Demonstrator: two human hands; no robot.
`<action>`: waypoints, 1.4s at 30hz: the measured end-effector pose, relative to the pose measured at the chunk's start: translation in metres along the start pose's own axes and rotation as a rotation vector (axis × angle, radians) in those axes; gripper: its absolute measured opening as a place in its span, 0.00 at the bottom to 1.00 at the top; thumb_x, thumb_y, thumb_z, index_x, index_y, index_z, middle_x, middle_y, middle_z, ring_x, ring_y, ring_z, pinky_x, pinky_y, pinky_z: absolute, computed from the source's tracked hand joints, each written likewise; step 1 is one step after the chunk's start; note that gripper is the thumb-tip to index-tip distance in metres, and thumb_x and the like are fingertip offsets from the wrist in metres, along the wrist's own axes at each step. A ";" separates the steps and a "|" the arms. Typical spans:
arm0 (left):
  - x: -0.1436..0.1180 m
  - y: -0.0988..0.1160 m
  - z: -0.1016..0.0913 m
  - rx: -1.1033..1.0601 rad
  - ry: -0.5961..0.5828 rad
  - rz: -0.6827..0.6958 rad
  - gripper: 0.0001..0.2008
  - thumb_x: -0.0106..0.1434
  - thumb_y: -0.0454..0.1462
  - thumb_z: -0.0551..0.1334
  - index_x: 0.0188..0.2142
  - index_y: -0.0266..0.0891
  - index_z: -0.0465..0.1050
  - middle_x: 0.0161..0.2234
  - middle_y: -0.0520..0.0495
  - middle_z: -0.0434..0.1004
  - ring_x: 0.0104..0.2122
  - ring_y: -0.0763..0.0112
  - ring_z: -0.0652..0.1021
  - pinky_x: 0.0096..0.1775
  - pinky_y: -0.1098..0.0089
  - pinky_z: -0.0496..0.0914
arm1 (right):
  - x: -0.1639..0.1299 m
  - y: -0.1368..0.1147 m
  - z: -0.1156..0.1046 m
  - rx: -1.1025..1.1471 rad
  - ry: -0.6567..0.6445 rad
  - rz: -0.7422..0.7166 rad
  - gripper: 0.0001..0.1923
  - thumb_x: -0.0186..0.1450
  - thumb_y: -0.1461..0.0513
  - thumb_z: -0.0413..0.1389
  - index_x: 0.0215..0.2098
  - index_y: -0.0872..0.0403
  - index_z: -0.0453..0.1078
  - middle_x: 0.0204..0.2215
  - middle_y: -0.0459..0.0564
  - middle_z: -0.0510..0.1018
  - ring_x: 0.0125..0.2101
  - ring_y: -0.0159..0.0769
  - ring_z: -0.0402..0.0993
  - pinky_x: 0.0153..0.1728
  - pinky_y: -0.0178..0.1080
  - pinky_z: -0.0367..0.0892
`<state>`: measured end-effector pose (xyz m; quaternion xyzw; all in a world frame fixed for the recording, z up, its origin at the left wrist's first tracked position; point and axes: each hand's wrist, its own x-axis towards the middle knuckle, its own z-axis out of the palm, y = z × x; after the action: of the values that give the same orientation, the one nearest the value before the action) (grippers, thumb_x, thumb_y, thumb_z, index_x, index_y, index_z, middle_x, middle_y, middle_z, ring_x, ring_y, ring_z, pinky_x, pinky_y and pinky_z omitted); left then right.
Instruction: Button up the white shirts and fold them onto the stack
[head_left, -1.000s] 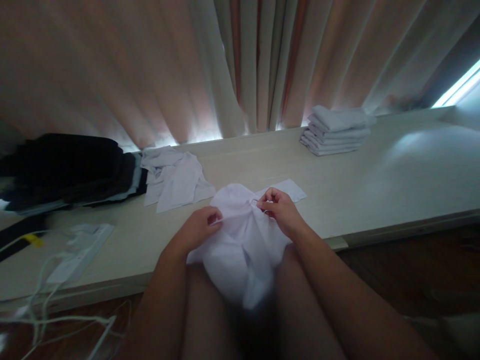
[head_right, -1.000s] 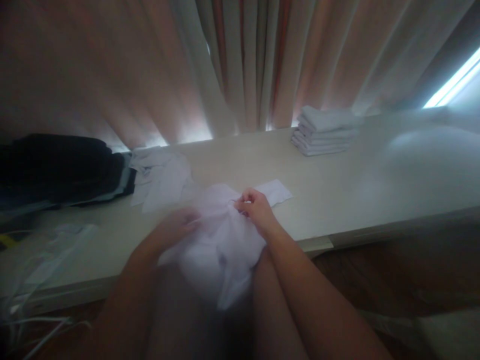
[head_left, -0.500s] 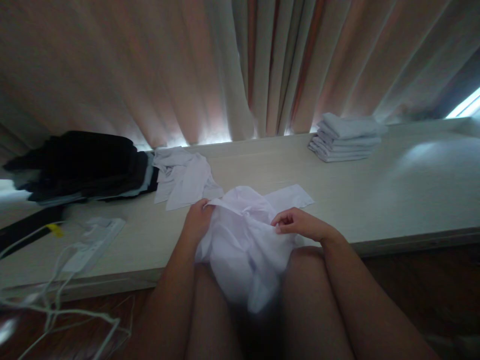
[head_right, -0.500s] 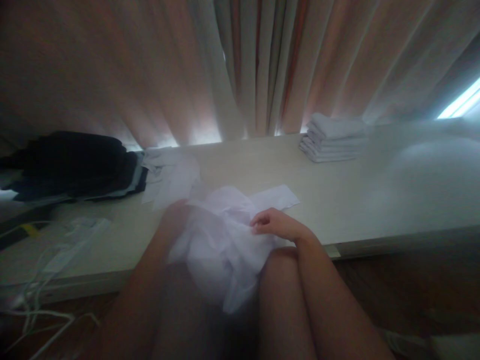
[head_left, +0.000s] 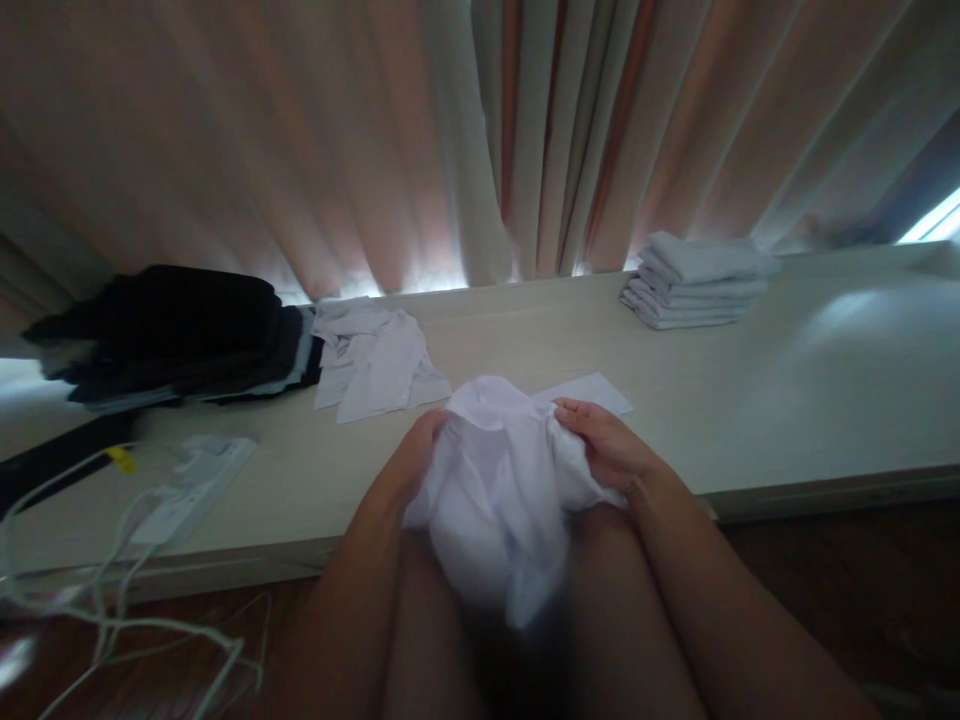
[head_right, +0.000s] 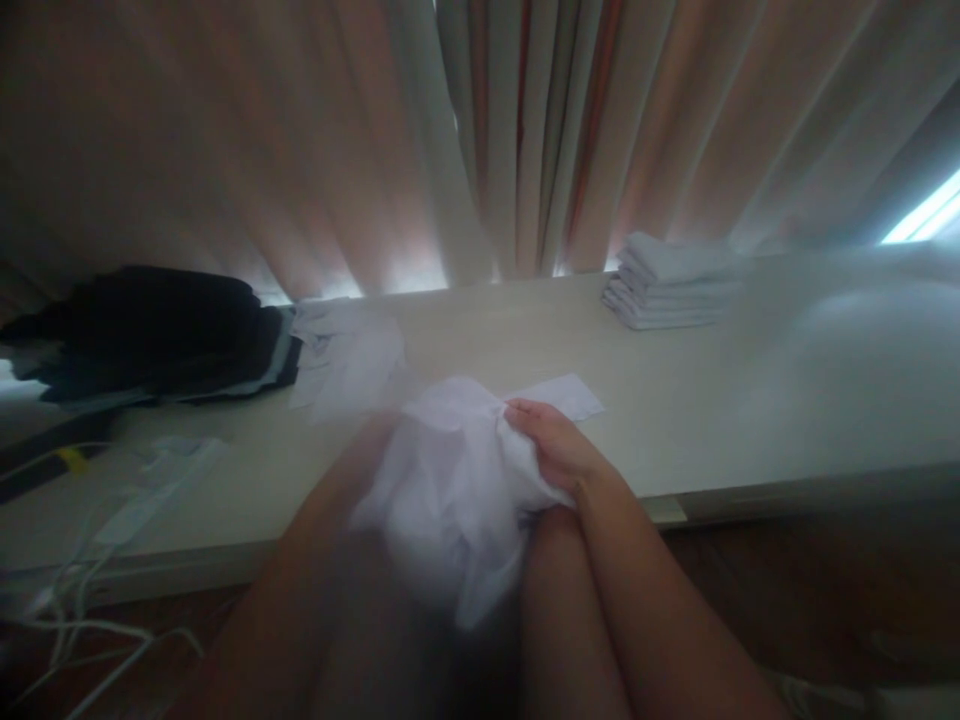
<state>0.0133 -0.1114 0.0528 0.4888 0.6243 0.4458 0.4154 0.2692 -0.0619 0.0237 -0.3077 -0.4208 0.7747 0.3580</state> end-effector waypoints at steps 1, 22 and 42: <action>-0.002 0.003 0.001 -0.002 -0.010 -0.005 0.13 0.58 0.41 0.56 0.25 0.39 0.76 0.25 0.44 0.79 0.35 0.56 0.77 0.39 0.62 0.70 | 0.001 0.002 0.003 0.014 -0.002 0.004 0.15 0.58 0.54 0.68 0.37 0.54 0.75 0.34 0.49 0.81 0.29 0.33 0.74 0.34 0.36 0.68; -0.015 0.006 0.052 -0.067 0.067 0.097 0.07 0.53 0.40 0.67 0.24 0.38 0.74 0.23 0.52 0.74 0.25 0.70 0.70 0.30 0.71 0.64 | 0.008 0.015 0.046 -0.269 0.394 -0.300 0.16 0.47 0.59 0.71 0.33 0.50 0.76 0.28 0.45 0.80 0.31 0.37 0.76 0.36 0.40 0.71; -0.008 -0.015 0.089 -0.629 0.085 -0.144 0.09 0.51 0.39 0.69 0.25 0.35 0.76 0.24 0.49 0.74 0.25 0.72 0.71 0.31 0.70 0.64 | 0.010 0.026 0.035 -0.461 0.463 -0.474 0.10 0.59 0.57 0.66 0.36 0.52 0.74 0.31 0.49 0.82 0.32 0.39 0.78 0.33 0.38 0.69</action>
<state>0.0955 -0.1077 0.0158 0.2721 0.5058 0.6063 0.5500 0.2290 -0.0789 0.0150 -0.4408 -0.5511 0.4660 0.5337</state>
